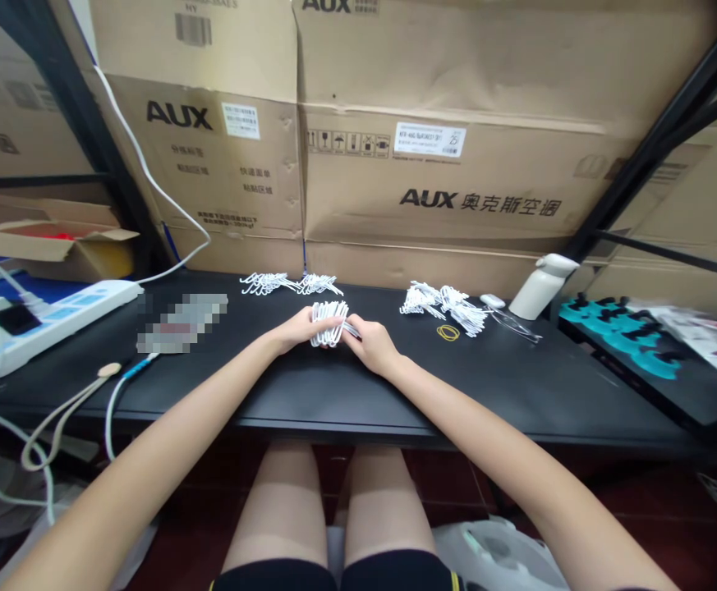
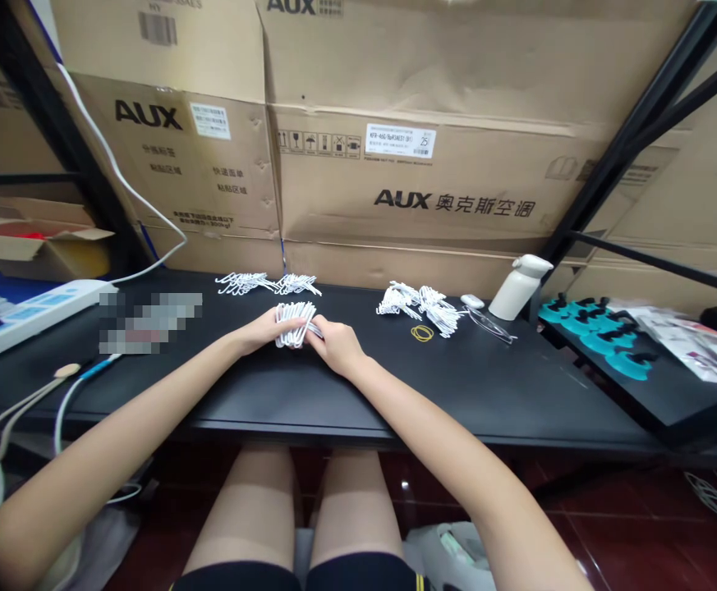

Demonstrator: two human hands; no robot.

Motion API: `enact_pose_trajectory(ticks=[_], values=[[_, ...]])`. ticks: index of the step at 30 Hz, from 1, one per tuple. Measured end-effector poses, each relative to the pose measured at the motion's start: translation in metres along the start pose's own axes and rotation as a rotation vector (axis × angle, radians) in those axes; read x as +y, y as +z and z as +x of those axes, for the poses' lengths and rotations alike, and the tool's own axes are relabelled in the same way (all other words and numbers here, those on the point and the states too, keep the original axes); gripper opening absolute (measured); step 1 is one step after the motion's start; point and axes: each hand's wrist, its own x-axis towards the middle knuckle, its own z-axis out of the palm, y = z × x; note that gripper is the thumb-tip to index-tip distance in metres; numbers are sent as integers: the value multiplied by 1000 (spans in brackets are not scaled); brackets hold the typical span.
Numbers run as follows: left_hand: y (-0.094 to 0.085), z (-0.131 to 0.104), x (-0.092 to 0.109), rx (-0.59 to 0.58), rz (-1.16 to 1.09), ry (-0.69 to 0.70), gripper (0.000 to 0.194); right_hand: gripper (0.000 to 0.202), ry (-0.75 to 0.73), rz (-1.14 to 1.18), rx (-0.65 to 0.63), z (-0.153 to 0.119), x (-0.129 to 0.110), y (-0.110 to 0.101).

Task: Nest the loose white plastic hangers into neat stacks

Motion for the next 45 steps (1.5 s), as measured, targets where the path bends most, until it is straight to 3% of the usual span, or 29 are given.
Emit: enact_pose_trajectory(ticks=[26, 40, 45], values=[[0, 1, 0, 58, 26, 19, 39, 19, 21, 51, 33, 0, 0, 1], [2, -1, 4, 7, -19, 5, 39, 19, 25, 68, 40, 0, -1, 0], [0, 2, -2, 77, 43, 52, 41, 18, 23, 61, 34, 1, 1, 0]])
